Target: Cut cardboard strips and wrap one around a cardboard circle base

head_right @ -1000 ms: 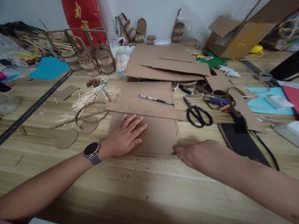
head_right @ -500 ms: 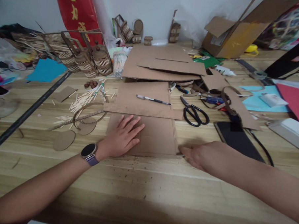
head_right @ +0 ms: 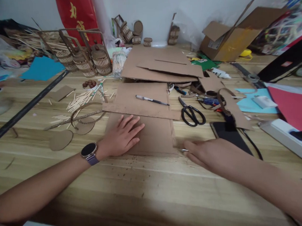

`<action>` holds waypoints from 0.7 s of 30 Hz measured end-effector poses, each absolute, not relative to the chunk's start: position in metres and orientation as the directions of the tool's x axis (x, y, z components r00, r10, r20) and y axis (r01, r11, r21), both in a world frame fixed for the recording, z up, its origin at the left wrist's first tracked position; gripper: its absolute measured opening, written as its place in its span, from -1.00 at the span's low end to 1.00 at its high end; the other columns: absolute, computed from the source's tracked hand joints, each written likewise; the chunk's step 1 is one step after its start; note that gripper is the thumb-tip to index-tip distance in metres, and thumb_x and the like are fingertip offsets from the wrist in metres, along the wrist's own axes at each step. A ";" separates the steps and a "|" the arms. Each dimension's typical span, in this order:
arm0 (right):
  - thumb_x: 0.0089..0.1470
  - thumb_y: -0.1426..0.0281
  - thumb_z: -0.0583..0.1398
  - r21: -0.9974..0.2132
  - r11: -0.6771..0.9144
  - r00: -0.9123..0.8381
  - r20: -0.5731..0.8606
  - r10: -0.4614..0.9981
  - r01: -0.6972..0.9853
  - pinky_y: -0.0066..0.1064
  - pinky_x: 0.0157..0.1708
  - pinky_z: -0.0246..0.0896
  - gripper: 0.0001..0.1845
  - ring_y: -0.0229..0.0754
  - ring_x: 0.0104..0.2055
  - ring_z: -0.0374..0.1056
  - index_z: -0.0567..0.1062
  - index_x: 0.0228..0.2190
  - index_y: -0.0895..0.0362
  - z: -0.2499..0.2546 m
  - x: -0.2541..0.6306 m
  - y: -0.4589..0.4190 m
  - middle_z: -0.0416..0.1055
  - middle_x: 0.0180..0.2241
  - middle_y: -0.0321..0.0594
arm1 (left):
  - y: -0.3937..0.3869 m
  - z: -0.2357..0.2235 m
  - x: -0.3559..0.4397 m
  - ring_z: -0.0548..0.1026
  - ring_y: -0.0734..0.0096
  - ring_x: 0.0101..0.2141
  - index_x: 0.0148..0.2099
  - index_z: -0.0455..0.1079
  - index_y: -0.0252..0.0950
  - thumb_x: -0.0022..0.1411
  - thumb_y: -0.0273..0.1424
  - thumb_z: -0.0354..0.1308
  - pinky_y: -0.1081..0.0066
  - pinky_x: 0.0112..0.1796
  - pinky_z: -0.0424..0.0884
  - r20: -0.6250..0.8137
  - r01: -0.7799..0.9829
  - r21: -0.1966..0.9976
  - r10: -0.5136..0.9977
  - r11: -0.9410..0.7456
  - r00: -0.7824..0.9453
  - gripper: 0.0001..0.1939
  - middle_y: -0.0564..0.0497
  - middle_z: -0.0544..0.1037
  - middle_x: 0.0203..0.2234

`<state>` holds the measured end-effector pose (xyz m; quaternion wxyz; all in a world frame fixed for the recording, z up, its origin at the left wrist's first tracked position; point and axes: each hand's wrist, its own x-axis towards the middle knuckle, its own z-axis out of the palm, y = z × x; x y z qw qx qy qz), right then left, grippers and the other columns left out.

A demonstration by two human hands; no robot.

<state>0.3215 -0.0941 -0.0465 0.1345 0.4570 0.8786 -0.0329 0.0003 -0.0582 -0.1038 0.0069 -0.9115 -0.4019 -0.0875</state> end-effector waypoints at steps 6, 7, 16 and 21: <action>0.29 0.35 0.06 0.036 0.736 -0.694 -0.304 0.652 0.676 -0.41 -0.62 -0.15 -0.82 -0.18 -0.52 0.47 0.44 -0.29 0.12 -0.035 0.244 -0.086 0.53 -0.50 -0.25 | -0.058 -0.103 0.001 0.06 -0.07 0.31 0.34 0.19 -0.25 0.46 -0.14 -0.14 -0.18 0.27 -0.06 0.178 0.735 0.082 0.735 -0.673 0.654 -0.47 -0.20 0.19 0.32; 0.29 0.36 0.07 0.051 0.745 -0.701 -0.302 0.646 0.665 -0.40 -0.63 -0.19 -0.81 -0.17 -0.52 0.47 0.44 -0.32 0.12 -0.036 0.233 -0.085 0.53 -0.51 -0.25 | -0.058 -0.102 0.000 0.06 -0.07 0.31 0.34 0.19 -0.25 0.46 -0.14 -0.14 -0.19 0.26 -0.05 0.179 0.733 0.085 0.734 -0.675 0.655 -0.48 -0.20 0.19 0.32; 0.23 0.47 0.13 0.118 0.771 -0.700 -0.351 0.622 0.626 -0.39 -0.63 -0.24 -0.85 -0.12 -0.47 0.52 0.51 -0.30 0.12 -0.039 0.203 -0.078 0.57 -0.50 -0.24 | -0.059 -0.100 0.001 0.07 -0.11 0.31 0.33 0.20 -0.27 0.46 -0.17 -0.12 -0.19 0.26 -0.04 0.168 0.729 0.090 0.732 -0.679 0.660 -0.49 -0.21 0.17 0.33; 0.18 0.53 0.15 0.087 0.787 -0.733 -0.315 0.603 0.610 -0.38 -0.62 -0.20 -0.87 -0.13 -0.47 0.51 0.51 -0.34 0.13 -0.038 0.205 -0.077 0.55 -0.52 -0.26 | -0.059 -0.101 0.001 0.06 -0.07 0.31 0.32 0.20 -0.25 0.46 -0.17 -0.12 -0.19 0.27 -0.04 0.181 0.732 0.091 0.734 -0.676 0.655 -0.50 -0.20 0.17 0.33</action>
